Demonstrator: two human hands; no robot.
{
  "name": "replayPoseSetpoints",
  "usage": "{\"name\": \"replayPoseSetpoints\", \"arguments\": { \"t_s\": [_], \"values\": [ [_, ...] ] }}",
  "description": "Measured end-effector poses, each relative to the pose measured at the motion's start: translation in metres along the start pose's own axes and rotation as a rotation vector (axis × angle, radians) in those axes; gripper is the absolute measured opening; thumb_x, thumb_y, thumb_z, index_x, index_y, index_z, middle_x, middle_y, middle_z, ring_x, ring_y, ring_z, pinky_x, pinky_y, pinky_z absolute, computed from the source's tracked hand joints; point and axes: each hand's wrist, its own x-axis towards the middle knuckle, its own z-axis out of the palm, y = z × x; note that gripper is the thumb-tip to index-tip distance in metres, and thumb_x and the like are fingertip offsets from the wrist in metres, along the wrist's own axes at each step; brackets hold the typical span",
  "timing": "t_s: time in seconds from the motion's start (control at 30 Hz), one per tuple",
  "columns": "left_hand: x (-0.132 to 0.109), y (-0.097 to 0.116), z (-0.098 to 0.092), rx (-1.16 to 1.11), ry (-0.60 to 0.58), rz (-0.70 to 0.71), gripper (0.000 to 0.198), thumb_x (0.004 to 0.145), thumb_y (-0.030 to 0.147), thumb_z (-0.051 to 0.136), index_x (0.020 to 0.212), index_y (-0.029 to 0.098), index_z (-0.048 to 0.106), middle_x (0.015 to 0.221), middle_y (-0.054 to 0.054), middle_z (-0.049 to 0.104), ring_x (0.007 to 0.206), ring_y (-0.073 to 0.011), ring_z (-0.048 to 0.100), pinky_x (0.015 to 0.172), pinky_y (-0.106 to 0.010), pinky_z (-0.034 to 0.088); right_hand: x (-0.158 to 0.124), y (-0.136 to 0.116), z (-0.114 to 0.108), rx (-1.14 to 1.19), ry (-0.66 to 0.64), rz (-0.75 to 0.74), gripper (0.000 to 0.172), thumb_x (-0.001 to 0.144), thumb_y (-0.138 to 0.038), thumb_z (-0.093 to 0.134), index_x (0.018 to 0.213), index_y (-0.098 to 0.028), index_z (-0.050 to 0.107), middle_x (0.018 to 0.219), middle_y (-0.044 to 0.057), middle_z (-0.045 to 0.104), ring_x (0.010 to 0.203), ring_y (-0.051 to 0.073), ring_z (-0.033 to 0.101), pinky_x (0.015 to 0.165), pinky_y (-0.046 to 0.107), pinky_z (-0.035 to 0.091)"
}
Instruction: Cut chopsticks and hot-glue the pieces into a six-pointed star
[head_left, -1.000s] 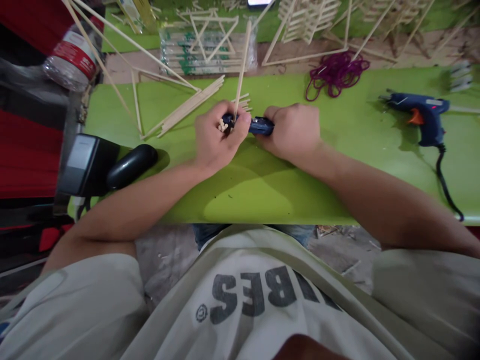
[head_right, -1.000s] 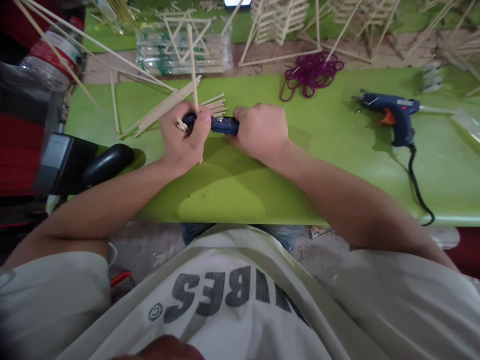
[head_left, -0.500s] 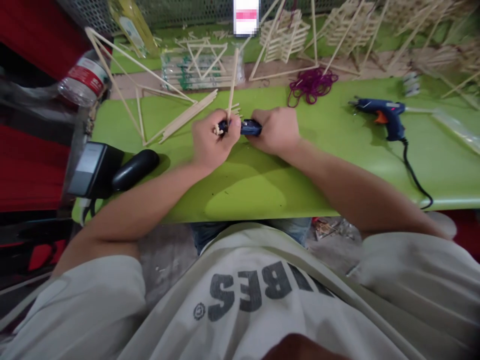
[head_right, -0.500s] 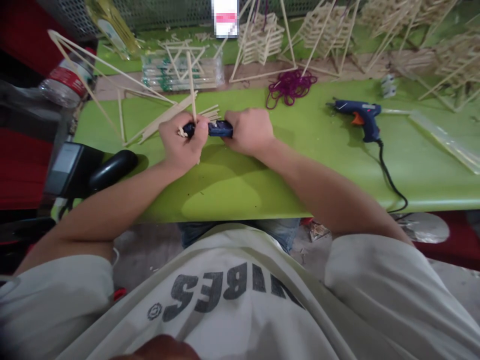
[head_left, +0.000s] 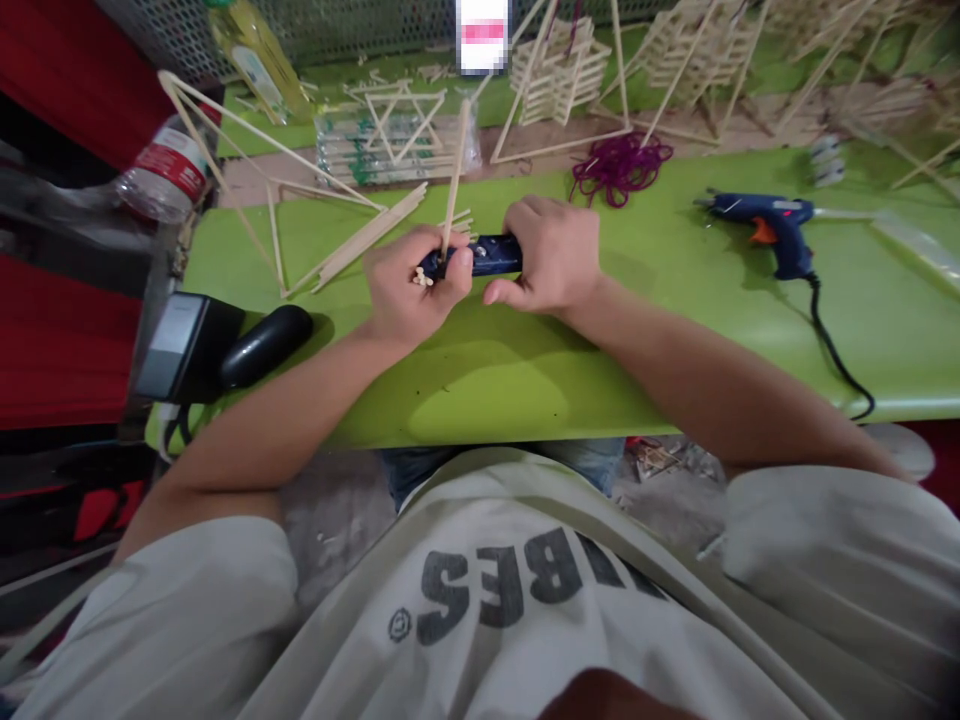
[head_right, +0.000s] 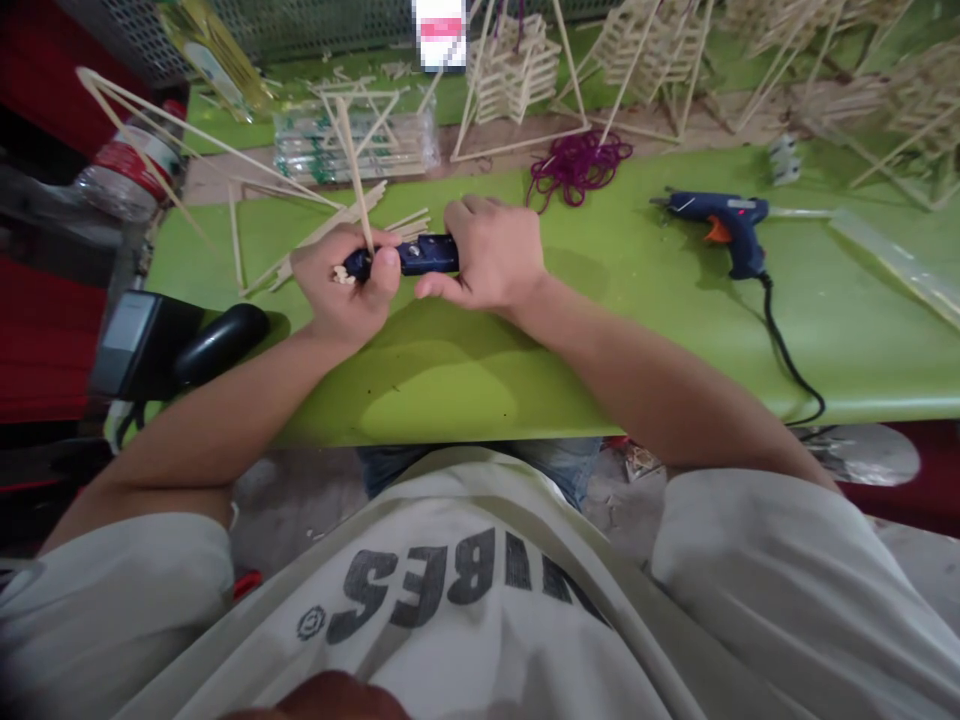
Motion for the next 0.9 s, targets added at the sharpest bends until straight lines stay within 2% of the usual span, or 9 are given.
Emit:
{"name": "replayPoseSetpoints", "arguments": {
  "t_s": [0.13, 0.3, 0.47, 0.53, 0.67, 0.8, 0.9],
  "values": [
    [0.0, 0.004, 0.002, 0.013, 0.03, 0.004, 0.061, 0.119, 0.086, 0.067, 0.104, 0.03, 0.086, 0.1, -0.009, 0.09, 0.091, -0.028, 0.087, 0.086, -0.049, 0.068, 0.003, 0.0, 0.004, -0.022, 0.058, -0.007, 0.113, 0.108, -0.108, 0.006, 0.122, -0.025, 0.082, 0.122, 0.019, 0.086, 0.1, 0.037, 0.071, 0.083, 0.052, 0.042],
    [-0.001, 0.003, 0.007, 0.058, -0.004, -0.064, 0.068, 0.12, 0.093, 0.058, 0.1, 0.031, 0.078, 0.094, -0.004, 0.088, 0.086, -0.0223, 0.08, 0.085, -0.046, 0.064, 0.004, -0.001, 0.005, 0.001, 0.026, 0.017, 0.103, 0.112, -0.105, 0.015, 0.114, -0.027, 0.082, 0.115, 0.017, 0.085, 0.094, 0.033, 0.067, 0.082, 0.048, 0.04],
    [-0.001, -0.005, 0.014, 0.038, 0.045, -0.042, 0.064, 0.122, 0.088, 0.06, 0.095, 0.031, 0.075, 0.084, -0.002, 0.081, 0.079, -0.021, 0.072, 0.079, -0.047, 0.056, 0.009, 0.0, 0.012, -0.042, 0.045, 0.026, 0.097, 0.116, -0.098, 0.02, 0.109, -0.026, 0.085, 0.103, 0.016, 0.082, 0.088, 0.033, 0.067, 0.078, 0.049, 0.041],
    [0.0, -0.016, 0.016, 0.027, 0.022, -0.055, 0.066, 0.121, 0.092, 0.059, 0.095, 0.032, 0.073, 0.083, -0.001, 0.08, 0.081, -0.0209, 0.069, 0.079, -0.047, 0.054, 0.011, 0.0, 0.014, -0.054, 0.044, 0.028, 0.096, 0.119, -0.095, 0.02, 0.109, -0.024, 0.085, 0.1, 0.016, 0.081, 0.088, 0.034, 0.069, 0.078, 0.049, 0.042],
    [0.002, -0.036, 0.018, 0.002, -0.106, -0.107, 0.068, 0.117, 0.1, 0.057, 0.101, 0.035, 0.072, 0.089, 0.0, 0.081, 0.091, -0.0228, 0.066, 0.083, -0.047, 0.053, 0.012, 0.002, 0.014, -0.036, 0.02, 0.026, 0.092, 0.12, -0.094, 0.024, 0.114, -0.026, 0.085, 0.104, 0.016, 0.08, 0.097, 0.036, 0.072, 0.083, 0.049, 0.046],
    [0.004, -0.037, 0.018, -0.035, -0.069, -0.048, 0.063, 0.116, 0.098, 0.06, 0.099, 0.038, 0.07, 0.084, -0.002, 0.078, 0.089, -0.0266, 0.064, 0.08, -0.048, 0.048, 0.012, 0.004, 0.01, -0.005, 0.008, -0.014, 0.091, 0.121, -0.093, 0.022, 0.117, -0.026, 0.084, 0.111, 0.015, 0.082, 0.099, 0.033, 0.069, 0.085, 0.048, 0.043],
    [0.005, -0.039, 0.016, -0.066, -0.067, -0.04, 0.063, 0.116, 0.096, 0.065, 0.099, 0.036, 0.069, 0.081, -0.003, 0.073, 0.095, -0.0281, 0.067, 0.085, -0.049, 0.049, 0.013, 0.001, 0.007, -0.024, 0.009, 0.0, 0.088, 0.123, -0.091, 0.025, 0.118, -0.026, 0.084, 0.11, 0.015, 0.081, 0.098, 0.034, 0.07, 0.084, 0.048, 0.04]
  ]
}}
